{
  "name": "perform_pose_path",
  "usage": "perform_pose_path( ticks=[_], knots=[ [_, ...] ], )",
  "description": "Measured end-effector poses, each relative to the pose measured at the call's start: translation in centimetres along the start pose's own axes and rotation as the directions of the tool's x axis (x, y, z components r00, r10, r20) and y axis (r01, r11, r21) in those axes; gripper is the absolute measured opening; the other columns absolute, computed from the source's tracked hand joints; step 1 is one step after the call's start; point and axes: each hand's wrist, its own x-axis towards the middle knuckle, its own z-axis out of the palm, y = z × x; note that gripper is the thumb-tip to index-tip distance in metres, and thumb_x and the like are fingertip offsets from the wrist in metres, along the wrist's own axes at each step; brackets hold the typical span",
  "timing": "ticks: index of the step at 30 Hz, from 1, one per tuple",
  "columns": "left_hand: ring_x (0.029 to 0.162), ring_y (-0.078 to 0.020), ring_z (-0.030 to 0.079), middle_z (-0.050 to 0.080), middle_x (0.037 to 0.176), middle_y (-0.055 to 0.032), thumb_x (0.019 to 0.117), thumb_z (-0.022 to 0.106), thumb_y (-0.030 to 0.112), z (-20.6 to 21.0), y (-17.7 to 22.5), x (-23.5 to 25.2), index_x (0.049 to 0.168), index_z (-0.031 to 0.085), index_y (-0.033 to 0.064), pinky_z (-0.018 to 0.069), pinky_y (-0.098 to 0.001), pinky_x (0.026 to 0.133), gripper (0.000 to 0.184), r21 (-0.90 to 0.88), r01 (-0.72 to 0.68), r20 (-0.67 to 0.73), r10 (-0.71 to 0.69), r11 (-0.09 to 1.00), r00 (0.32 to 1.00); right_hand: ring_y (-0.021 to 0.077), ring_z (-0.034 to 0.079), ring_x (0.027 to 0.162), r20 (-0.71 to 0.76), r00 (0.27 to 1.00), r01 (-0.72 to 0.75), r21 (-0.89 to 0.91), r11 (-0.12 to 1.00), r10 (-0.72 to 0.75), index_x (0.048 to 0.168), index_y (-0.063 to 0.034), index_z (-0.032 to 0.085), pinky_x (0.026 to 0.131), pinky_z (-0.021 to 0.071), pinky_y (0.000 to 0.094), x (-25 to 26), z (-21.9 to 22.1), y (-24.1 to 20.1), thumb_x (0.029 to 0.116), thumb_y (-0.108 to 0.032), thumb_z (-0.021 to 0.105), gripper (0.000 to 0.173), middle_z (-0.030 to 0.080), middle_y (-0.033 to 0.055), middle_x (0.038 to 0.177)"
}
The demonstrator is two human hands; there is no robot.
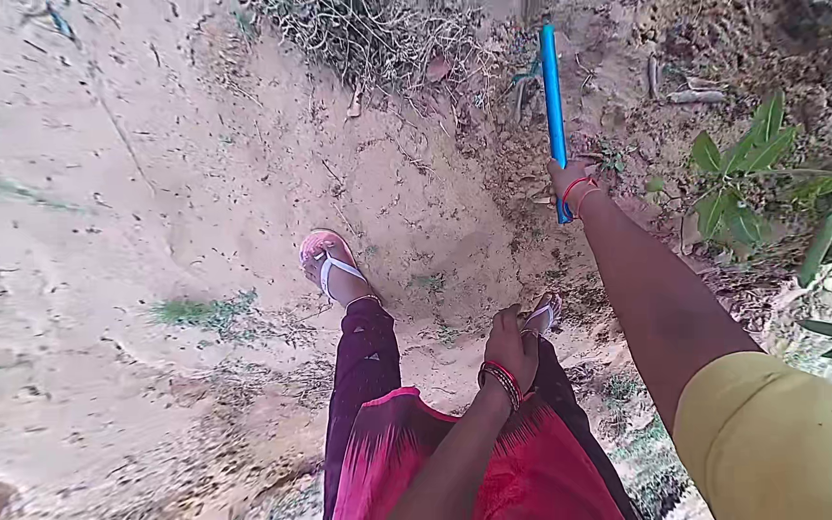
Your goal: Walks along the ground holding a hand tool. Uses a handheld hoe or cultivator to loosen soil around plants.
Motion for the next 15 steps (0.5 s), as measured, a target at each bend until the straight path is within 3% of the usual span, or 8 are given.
perform_pose_path(
  ticks=[1,5,8,11,15],
  knots=[
    [0.128,-0.0336,0.058,0.04,0.155,-0.0268,0.1056,0.051,0.014,0.0,0.3,0.0,0.154,0.035,-0.0042,0.0473,-0.0407,0.107,0.055,0.002,-0.003,0.002,0.003,1.0,1.0,0.0193,0.056,0.068,0.01,1.0,-0.024,0.008,1.0,0.024,0.129,0.0021,0.053,0.067,0.0513,0.0376,-0.8,0.5,0.7,0.1126,-0.043,0.036,0.051,0.055,0.0114,0.09],
    [0.128,-0.033,0.058,0.039,0.156,-0.0265,0.1058,0.051,0.014,0.1,1.2,0.0,0.155,0.034,-0.0038,0.047,-0.0407,0.108,0.055,0.016,-0.015,0.0,0.015,1.0,1.0,0.018,0.054,0.059,0.05,0.996,-0.082,0.028,0.996,0.081,0.122,0.0025,0.054,0.059,0.0504,0.0351,-3.8,2.4,4.4,0.113,-0.04,0.038,0.047,0.053,0.0098,0.082],
    [0.128,-0.0337,0.058,0.04,0.155,-0.0269,0.1058,0.051,0.013,0.3,1.5,0.2,0.154,0.035,-0.0042,0.0474,-0.0411,0.108,0.054,0.022,-0.022,0.007,0.022,1.0,1.0,0.0206,0.056,0.066,0.099,0.991,-0.096,0.031,0.995,0.093,0.14,0.004,0.045,0.066,0.0517,0.038,-6.3,2.6,6.0,0.1132,-0.039,0.039,0.051,0.056,0.0148,0.093],
    [0.128,-0.0348,0.058,0.04,0.154,-0.0279,0.1059,0.051,0.014,0.6,1.3,0.5,0.154,0.035,-0.0051,0.0473,-0.0415,0.108,0.054,0.03,-0.043,0.004,0.043,0.999,0.999,0.0174,0.054,0.061,0.118,0.989,-0.099,0.045,0.994,0.094,0.126,0.0024,0.053,0.06,0.0498,0.0346,-7.8,2.2,6.7,0.113,-0.038,0.039,0.045,0.053,0.0106,0.084],
    [0.13,-0.0343,0.057,0.038,0.156,-0.0268,0.1062,0.052,0.016,0.8,1.6,0.9,0.155,0.034,-0.003,0.047,-0.0414,0.108,0.055,0.072,-0.004,0.013,0.003,0.997,1.0,0.0126,0.048,0.055,0.151,0.982,-0.128,0.107,0.986,0.111,0.122,-0.0001,0.053,0.054,0.0464,0.0282,-10.2,0.2,7.6,0.1121,-0.039,0.043,0.041,0.048,0.0042,0.076]
  ],
)
